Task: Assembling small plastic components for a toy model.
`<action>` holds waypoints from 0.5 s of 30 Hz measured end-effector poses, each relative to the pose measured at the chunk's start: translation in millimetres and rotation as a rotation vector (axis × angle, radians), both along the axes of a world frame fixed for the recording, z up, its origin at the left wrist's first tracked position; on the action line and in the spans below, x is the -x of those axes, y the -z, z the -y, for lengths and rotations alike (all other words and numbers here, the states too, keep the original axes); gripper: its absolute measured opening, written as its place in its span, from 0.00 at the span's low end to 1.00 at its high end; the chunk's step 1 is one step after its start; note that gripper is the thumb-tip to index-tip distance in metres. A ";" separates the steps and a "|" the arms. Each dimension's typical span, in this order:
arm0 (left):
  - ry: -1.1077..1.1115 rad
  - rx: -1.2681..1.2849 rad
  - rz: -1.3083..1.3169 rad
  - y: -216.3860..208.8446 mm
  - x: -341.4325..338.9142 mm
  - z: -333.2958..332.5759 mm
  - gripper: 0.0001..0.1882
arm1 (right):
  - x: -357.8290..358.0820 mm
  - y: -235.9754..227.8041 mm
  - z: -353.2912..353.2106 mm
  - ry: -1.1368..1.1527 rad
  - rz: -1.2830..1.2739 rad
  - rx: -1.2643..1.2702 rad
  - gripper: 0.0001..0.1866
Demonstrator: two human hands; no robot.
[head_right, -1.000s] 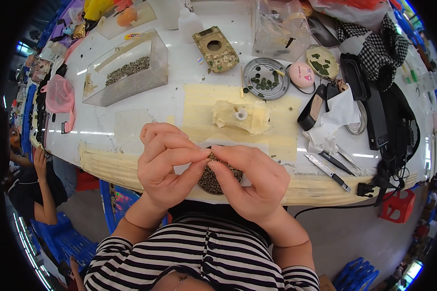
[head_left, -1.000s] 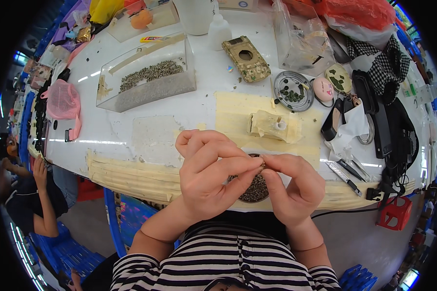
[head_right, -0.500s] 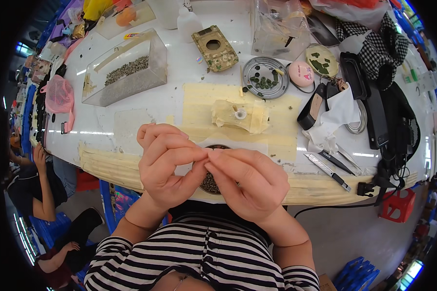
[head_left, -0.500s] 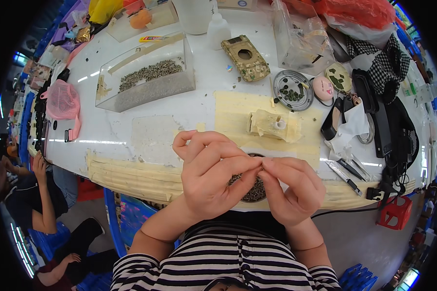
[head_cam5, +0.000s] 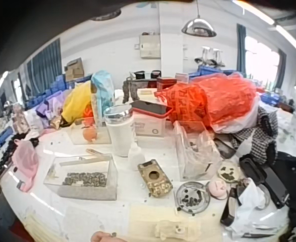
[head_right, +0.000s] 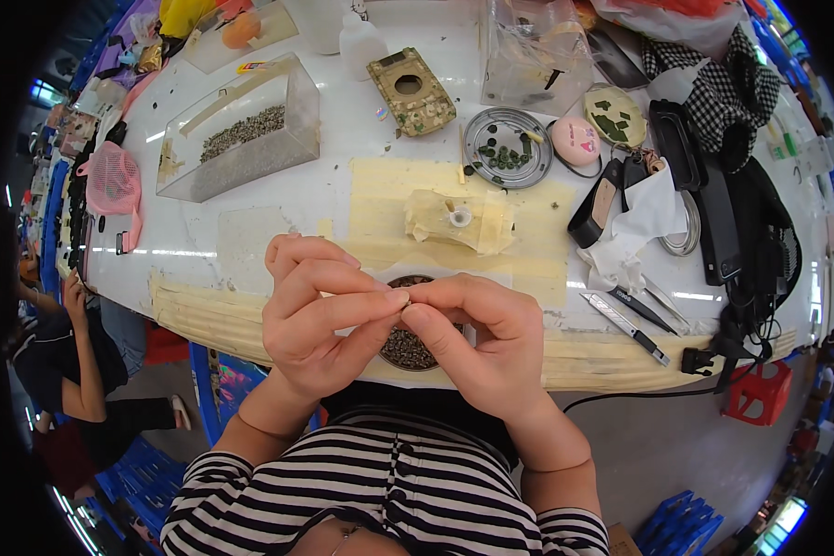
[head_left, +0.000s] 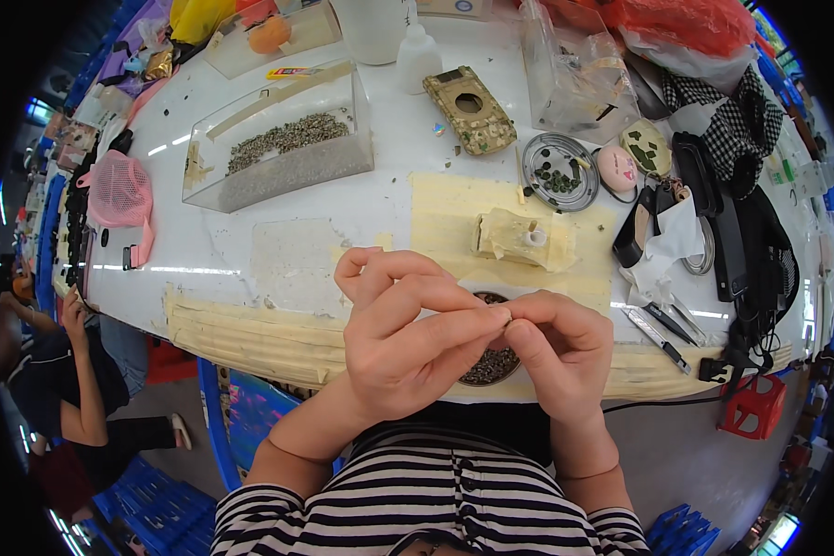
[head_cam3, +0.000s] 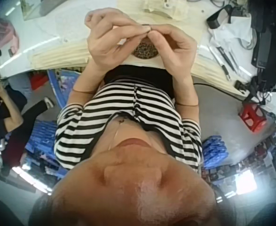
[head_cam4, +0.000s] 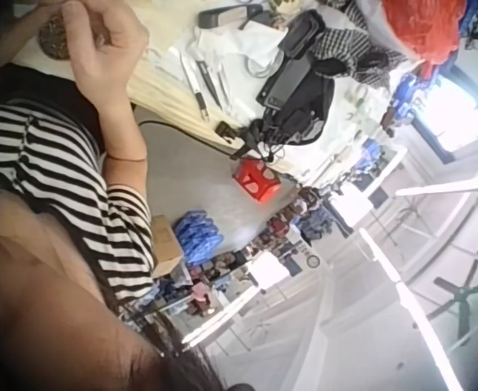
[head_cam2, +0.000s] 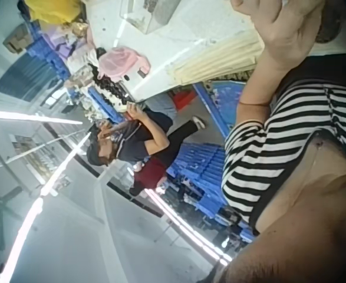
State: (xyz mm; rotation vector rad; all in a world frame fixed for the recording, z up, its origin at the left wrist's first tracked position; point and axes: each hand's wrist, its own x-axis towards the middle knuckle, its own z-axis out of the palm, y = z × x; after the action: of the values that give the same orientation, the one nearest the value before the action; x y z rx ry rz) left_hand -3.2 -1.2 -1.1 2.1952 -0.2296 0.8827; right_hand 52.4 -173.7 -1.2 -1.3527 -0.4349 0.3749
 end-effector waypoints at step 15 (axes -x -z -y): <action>0.007 -0.002 0.021 0.0 -2.7 -3.8 0.14 | -0.8 -0.1 -7.1 0.238 0.706 0.222 0.13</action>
State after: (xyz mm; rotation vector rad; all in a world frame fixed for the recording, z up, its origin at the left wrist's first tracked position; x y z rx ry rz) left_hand -0.6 2.6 -1.0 2.1860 -0.2484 0.9028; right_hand 53.2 -166.6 -1.0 -1.7197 -0.8185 -0.2785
